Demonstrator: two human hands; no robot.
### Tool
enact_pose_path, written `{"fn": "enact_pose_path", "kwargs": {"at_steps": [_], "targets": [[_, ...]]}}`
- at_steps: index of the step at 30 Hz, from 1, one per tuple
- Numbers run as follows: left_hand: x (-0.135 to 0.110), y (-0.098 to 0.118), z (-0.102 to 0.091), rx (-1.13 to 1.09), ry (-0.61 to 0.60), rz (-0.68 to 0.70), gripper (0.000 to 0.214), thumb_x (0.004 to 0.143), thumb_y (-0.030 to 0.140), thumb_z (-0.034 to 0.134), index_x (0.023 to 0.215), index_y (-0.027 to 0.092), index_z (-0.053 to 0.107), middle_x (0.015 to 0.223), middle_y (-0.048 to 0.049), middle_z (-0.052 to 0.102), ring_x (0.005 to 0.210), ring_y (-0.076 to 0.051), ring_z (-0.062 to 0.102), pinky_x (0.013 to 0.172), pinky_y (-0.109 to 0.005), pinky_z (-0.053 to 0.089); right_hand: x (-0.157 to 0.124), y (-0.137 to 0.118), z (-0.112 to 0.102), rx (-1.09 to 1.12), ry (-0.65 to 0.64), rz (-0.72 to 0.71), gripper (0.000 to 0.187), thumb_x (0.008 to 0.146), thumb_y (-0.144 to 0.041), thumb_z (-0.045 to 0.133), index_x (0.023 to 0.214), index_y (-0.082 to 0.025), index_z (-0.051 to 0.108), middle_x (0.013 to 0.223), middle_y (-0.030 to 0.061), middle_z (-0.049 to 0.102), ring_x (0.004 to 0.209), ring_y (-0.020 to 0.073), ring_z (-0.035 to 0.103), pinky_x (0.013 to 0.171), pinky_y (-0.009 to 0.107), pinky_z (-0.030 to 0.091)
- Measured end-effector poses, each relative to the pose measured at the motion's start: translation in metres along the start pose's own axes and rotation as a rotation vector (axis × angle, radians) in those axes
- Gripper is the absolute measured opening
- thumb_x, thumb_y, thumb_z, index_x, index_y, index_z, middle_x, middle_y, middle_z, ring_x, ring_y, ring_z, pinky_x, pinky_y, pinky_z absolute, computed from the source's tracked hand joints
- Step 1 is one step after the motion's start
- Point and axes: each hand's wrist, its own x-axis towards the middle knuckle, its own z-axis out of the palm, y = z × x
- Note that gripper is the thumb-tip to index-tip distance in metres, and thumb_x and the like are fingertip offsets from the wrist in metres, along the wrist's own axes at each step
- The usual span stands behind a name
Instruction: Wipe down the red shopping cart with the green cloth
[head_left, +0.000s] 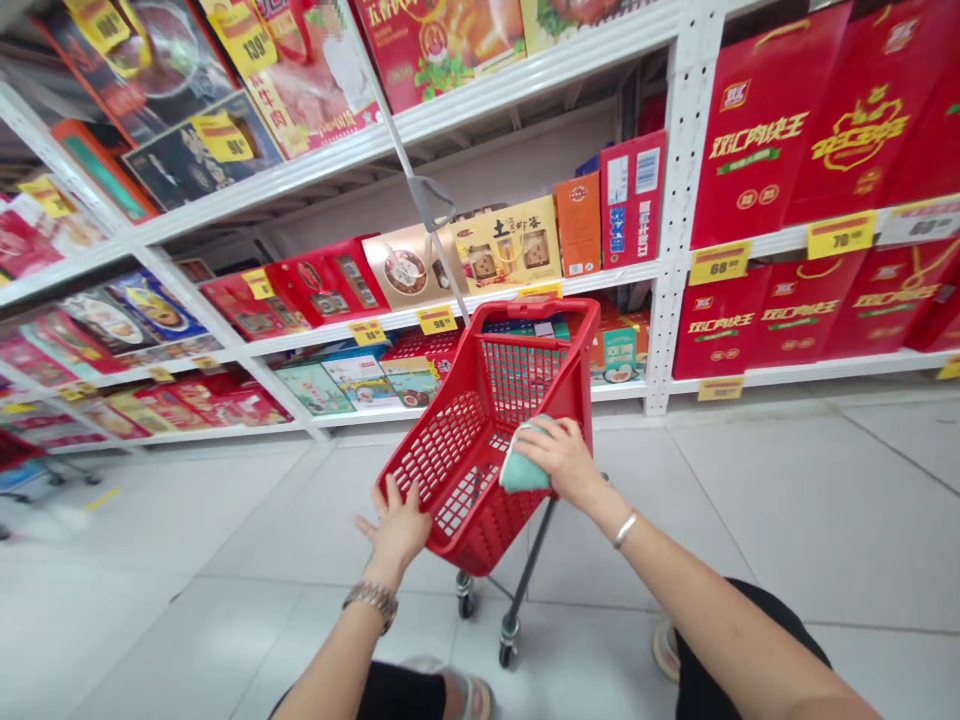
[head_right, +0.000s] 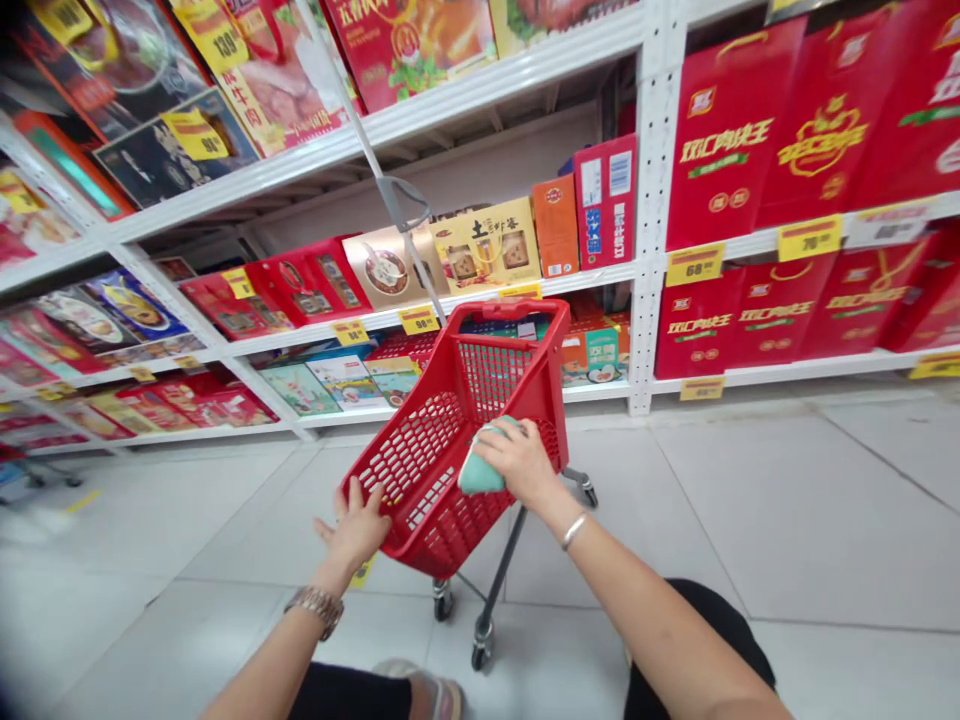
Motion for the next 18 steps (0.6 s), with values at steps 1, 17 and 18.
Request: {"fn": "enact_pose_path", "kwargs": {"at_steps": [1,17,18], "targets": [[-0.004,0.005,-0.003,0.044,-0.013,0.054,0.065,0.091,0.021,0.050,0.156,0.026,0.057,0.180,-0.0159,0.022,0.167,-0.040,0.011,0.126,-0.077,0.016,-0.001,0.009,0.000,-0.009,0.035,0.094,0.038,0.103,-0.011,0.056,0.126,-0.035,0.074,0.134,0.0003,0.077,0.131,0.0249,0.056,0.103,0.043,0.033],[-0.031,0.065,-0.019,-0.247,0.186,0.382,0.048,0.101,0.035,0.050,0.141,0.018,0.070,0.157,-0.0161,0.062,0.147,-0.031,0.056,0.124,-0.049,0.042,0.002,-0.009,-0.040,0.265,-0.011,0.073,0.038,0.097,-0.012,0.059,0.126,-0.030,0.076,0.128,0.0047,0.079,0.117,0.0258,0.059,0.097,0.042,0.032],[-0.019,0.062,-0.026,-0.208,0.220,0.392,0.048,0.100,0.035,0.052,0.142,0.018,0.069,0.161,-0.0161,0.058,0.152,-0.032,0.050,0.128,-0.053,0.036,0.002,-0.011,-0.044,0.286,-0.052,0.050,0.037,0.096,-0.012,0.060,0.124,-0.031,0.076,0.127,0.0040,0.079,0.115,0.0254,0.059,0.095,0.042,0.032]]}}
